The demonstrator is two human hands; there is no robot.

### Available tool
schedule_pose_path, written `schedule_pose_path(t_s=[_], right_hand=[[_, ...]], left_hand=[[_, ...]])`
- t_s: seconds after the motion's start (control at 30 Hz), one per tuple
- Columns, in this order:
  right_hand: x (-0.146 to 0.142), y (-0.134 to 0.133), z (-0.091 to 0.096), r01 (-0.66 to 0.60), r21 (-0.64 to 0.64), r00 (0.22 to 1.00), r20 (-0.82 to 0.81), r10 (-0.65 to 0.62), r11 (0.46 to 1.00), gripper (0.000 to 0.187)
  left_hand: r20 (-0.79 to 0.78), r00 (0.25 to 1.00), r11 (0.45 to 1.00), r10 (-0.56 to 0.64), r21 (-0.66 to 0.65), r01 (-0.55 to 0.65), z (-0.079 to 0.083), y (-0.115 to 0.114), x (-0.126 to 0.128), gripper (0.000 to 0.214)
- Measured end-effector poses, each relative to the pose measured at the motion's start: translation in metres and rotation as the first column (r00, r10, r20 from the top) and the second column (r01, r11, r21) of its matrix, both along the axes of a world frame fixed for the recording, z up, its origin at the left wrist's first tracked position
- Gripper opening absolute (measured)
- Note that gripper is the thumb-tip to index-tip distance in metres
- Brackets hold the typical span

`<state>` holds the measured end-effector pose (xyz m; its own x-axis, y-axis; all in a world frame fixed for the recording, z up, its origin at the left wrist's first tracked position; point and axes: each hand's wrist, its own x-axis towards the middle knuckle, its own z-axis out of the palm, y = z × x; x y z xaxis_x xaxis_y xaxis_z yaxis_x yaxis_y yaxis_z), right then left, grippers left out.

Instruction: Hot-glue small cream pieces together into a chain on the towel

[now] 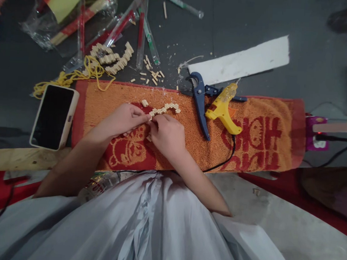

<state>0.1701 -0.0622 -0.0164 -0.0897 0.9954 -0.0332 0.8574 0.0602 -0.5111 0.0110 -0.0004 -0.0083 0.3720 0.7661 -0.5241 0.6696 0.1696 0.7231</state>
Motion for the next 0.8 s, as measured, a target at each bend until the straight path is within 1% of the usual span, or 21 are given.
schedule_pose_path(t_s=[0.13,0.27,0.4,0.57,0.7,0.8], right_hand=[[-0.002,0.0,0.001,-0.028,0.023,0.999,0.016,0.028,0.999,0.022],[-0.002,-0.001,0.0,-0.057,0.088,0.998,0.0,0.057,0.995,0.024],[-0.001,-0.001,-0.001,-0.059,0.153,0.998,-0.024,0.063,0.986,0.02],[0.012,-0.002,0.006,0.058,0.174,0.998,0.007,-0.06,0.983,0.018],[0.032,-0.006,0.014,0.125,0.199,0.992,-0.027,-0.122,0.972,0.018],[0.047,-0.009,0.019,0.166,0.2,0.985,0.014,-0.172,0.966,0.018]], left_hand=[[0.002,1.0,1.0,-0.015,0.015,0.015,0.001,0.0,0.001,0.038],[0.007,1.0,0.999,-0.017,0.028,0.017,-0.001,0.0,0.0,0.039],[0.029,1.0,1.0,-0.007,0.028,0.007,-0.002,0.0,-0.001,0.037],[-0.002,1.0,1.0,0.021,0.024,-0.021,0.003,-0.002,-0.001,0.038],[-0.014,0.999,0.998,0.049,-0.03,-0.05,0.005,-0.003,0.0,0.033],[-0.025,0.997,0.995,0.077,-0.054,-0.078,0.004,-0.003,0.0,0.033]])
